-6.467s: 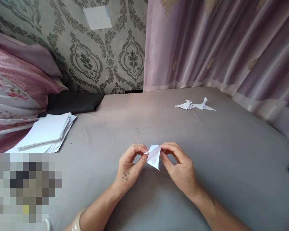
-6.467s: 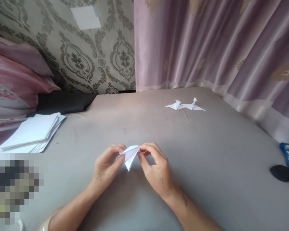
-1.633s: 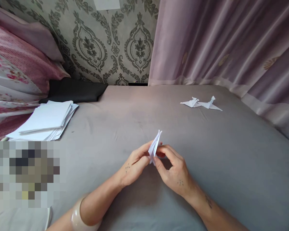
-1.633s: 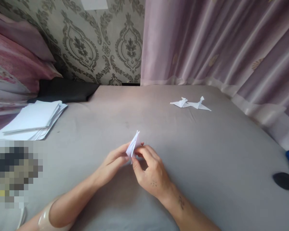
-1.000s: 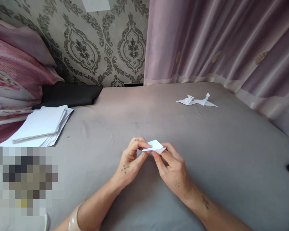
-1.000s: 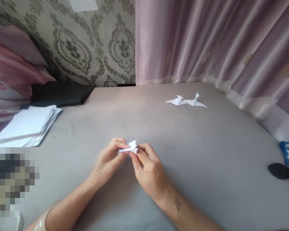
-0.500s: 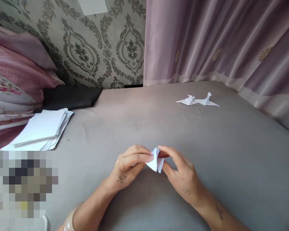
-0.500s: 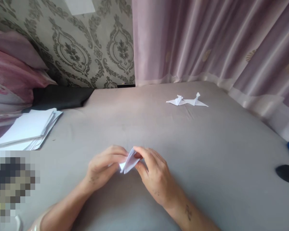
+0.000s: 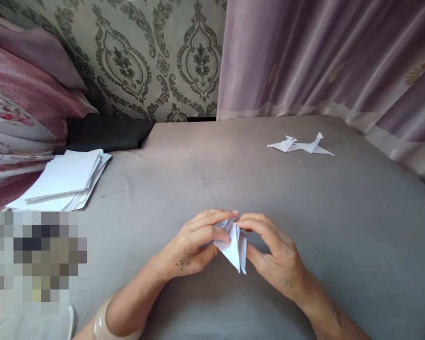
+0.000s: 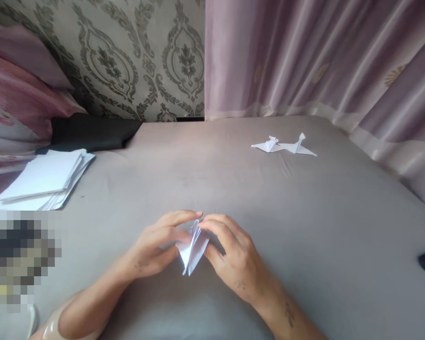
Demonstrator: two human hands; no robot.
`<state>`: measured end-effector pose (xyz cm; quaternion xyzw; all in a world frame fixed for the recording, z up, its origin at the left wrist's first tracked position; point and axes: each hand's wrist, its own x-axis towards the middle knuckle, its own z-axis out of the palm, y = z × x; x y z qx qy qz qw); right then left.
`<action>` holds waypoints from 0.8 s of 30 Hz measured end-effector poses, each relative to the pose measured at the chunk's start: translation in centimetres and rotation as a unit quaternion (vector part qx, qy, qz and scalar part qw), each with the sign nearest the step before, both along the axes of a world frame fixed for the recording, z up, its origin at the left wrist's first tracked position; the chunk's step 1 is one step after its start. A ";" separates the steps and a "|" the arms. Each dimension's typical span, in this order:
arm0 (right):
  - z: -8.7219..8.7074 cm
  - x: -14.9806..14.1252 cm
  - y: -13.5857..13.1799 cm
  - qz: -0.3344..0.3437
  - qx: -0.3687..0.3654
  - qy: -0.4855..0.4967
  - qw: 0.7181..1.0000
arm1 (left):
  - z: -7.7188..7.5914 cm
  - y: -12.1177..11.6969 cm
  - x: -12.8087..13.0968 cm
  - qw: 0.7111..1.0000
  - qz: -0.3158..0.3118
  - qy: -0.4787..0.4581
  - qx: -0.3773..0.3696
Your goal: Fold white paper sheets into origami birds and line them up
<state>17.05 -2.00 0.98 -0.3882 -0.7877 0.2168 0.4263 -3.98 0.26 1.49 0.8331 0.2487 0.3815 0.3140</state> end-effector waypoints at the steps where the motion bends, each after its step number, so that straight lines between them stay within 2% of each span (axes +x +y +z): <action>1: 0.0 0.0 0.1 0.000 0.002 -0.002 1.000 | 0.0 0.0 0.0 1.000 -0.005 -0.005 -0.009; 5: 0.1 0.2 0.2 0.005 0.007 -0.005 1.000 | 0.1 -0.1 0.0 1.000 0.000 -0.011 -0.028; 11: 0.3 0.2 0.0 0.000 -0.013 0.012 1.000 | 0.1 -0.1 0.1 0.998 0.051 -0.024 0.019; 16: 0.3 0.3 -0.2 0.026 -0.002 0.024 0.999 | 0.1 0.1 0.2 0.996 0.045 -0.070 0.017; 20: 0.4 0.1 -0.1 0.044 -0.030 0.031 0.998 | 0.0 0.0 0.3 0.992 0.034 -0.102 -0.059; 24: 0.9 -0.3 0.0 0.019 -0.171 0.068 0.983 | -0.3 -0.3 0.7 0.966 0.038 -0.123 -0.222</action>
